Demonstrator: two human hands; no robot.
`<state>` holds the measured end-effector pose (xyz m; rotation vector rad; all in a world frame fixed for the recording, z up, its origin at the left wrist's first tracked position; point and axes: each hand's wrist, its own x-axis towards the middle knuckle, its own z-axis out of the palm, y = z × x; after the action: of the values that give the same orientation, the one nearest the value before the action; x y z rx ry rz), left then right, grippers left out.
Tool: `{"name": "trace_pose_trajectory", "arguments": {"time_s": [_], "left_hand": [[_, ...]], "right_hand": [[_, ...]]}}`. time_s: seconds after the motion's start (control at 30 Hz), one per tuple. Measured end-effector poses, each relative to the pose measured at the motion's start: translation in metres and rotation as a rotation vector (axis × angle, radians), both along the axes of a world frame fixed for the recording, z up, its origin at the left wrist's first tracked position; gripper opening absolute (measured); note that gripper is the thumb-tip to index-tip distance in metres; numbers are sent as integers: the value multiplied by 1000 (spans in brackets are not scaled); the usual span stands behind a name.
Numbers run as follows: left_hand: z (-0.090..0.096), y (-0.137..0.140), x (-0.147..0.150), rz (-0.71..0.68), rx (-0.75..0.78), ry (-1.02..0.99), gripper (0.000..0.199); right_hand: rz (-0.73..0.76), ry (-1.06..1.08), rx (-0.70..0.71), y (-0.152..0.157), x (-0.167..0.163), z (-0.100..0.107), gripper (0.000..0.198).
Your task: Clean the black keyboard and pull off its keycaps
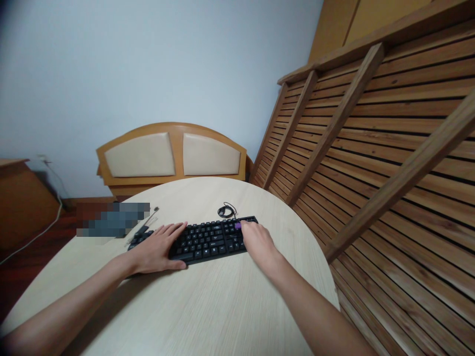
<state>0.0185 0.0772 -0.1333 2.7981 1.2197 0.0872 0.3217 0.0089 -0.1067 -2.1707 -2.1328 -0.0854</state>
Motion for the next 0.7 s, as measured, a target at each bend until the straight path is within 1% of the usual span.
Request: {"name": "trace_pose_trajectory", "arguments": {"time_s": [0.13,0.23,0.43,0.5,0.57,0.63,0.7], "left_hand": [[5,-1,3,-20,-1,-21,123],[4,-1,3,-13,-3,-27,124],[0,0,1,-17,5,-36,120],[0,0,1,-20,5,-37,118],[1,0,1,-22,6,-37,118],[1,0,1,-28,10,-41,119],[2,-1,2,-34,14,-41,119]], "right_hand": [[100,20,94,24,-14,0,34],[117,10,66,34,-25,-5,35],[143,25,27,29,-44,-14,39],[140,38,21,28,-42,-13,37],[139,54,20,31,-33,-10,35],[124,136,43,38,-17,-5,31],[44,459,135,49,2,1,23]]}}
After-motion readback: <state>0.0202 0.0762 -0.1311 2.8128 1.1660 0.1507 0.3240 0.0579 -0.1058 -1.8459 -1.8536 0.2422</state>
